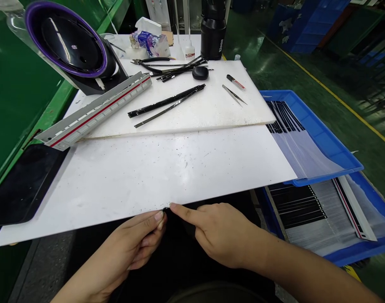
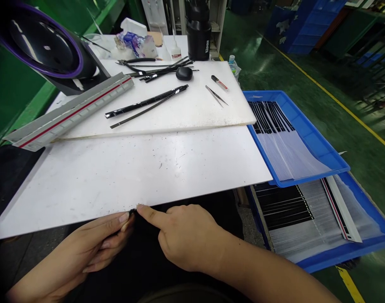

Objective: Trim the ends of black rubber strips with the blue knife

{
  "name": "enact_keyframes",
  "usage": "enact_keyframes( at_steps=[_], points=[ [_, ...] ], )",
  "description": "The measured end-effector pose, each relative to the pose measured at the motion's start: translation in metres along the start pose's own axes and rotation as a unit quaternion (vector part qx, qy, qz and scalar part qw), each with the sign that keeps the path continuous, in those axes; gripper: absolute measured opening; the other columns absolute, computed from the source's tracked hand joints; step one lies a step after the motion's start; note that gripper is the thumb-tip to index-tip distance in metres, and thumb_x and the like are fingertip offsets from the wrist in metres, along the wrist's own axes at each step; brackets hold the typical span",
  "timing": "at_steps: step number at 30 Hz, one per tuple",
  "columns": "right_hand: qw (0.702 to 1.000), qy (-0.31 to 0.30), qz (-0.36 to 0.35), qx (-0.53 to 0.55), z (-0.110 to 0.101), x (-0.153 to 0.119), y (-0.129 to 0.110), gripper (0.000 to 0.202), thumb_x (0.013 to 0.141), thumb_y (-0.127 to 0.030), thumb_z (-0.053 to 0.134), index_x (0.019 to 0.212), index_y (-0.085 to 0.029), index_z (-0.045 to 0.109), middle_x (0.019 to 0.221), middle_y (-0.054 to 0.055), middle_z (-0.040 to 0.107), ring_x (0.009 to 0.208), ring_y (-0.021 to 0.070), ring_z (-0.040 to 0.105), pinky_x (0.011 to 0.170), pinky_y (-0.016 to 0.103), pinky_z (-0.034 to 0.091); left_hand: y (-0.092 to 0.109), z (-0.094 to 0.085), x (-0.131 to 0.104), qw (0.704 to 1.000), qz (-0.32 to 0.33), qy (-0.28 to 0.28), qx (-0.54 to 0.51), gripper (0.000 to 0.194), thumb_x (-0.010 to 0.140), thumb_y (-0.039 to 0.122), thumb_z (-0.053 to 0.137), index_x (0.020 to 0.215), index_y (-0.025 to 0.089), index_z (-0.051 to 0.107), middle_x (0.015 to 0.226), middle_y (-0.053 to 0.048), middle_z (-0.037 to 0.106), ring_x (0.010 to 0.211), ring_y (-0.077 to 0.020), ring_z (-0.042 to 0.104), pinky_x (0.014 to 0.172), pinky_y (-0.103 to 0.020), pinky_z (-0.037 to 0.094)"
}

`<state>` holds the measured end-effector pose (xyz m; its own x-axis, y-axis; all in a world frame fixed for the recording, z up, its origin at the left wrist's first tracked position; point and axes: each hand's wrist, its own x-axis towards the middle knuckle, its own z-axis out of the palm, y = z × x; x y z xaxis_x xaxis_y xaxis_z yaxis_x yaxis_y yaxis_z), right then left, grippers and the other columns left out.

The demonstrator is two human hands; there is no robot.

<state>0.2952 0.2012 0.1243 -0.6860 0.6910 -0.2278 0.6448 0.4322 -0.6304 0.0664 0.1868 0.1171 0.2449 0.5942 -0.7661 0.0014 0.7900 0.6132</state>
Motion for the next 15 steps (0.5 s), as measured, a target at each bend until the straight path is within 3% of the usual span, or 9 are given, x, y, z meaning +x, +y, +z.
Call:
enact_keyframes(
  at_steps=[4,10,13,15],
  points=[
    [0.998,0.002,0.005,-0.056,-0.002,0.0,-0.003,0.066,0.094,-0.017,0.041,0.157,-0.034,0.029,0.094,0.003,0.073,0.074,0.0217,0.067,0.062,0.032,0.043,0.0,0.0,0.0,1.0,-0.001,0.001,0.0,0.044,0.082,0.06,0.065,0.071,0.019,0.053,0.055,0.008,0.035,0.045,-0.0053,0.018,0.039,-0.019,0.011],
    [0.987,0.019,0.01,-0.157,0.007,0.001,-0.008,0.068,0.093,-0.022,0.045,0.157,-0.036,0.026,0.078,0.001,0.066,0.052,0.0212,0.057,0.045,0.031,0.026,0.0,-0.003,0.003,1.0,0.001,-0.015,-0.021,0.043,0.082,0.058,0.067,0.071,0.018,0.054,0.055,0.008,0.036,0.044,-0.0042,0.017,0.038,-0.016,0.013],
    [0.99,0.026,0.011,-0.141,0.011,-0.002,-0.006,0.068,0.093,-0.02,0.044,0.157,-0.035,0.026,0.081,0.003,0.065,0.054,0.0211,0.057,0.048,0.031,0.033,0.002,-0.005,0.0,0.997,-0.012,-0.035,-0.065,0.041,0.081,0.053,0.071,0.069,0.019,0.053,0.054,0.009,0.035,0.042,-0.003,0.016,0.036,-0.014,0.013],
    [0.997,0.032,-0.007,-0.076,0.009,-0.005,-0.002,0.068,0.094,-0.016,0.04,0.159,-0.032,0.023,0.087,0.004,0.066,0.063,0.0211,0.059,0.056,0.033,0.042,0.003,-0.005,-0.006,0.991,-0.019,-0.064,-0.116,0.038,0.079,0.048,0.074,0.068,0.019,0.054,0.052,0.01,0.034,0.041,-0.0022,0.015,0.034,-0.012,0.013]
  ],
)
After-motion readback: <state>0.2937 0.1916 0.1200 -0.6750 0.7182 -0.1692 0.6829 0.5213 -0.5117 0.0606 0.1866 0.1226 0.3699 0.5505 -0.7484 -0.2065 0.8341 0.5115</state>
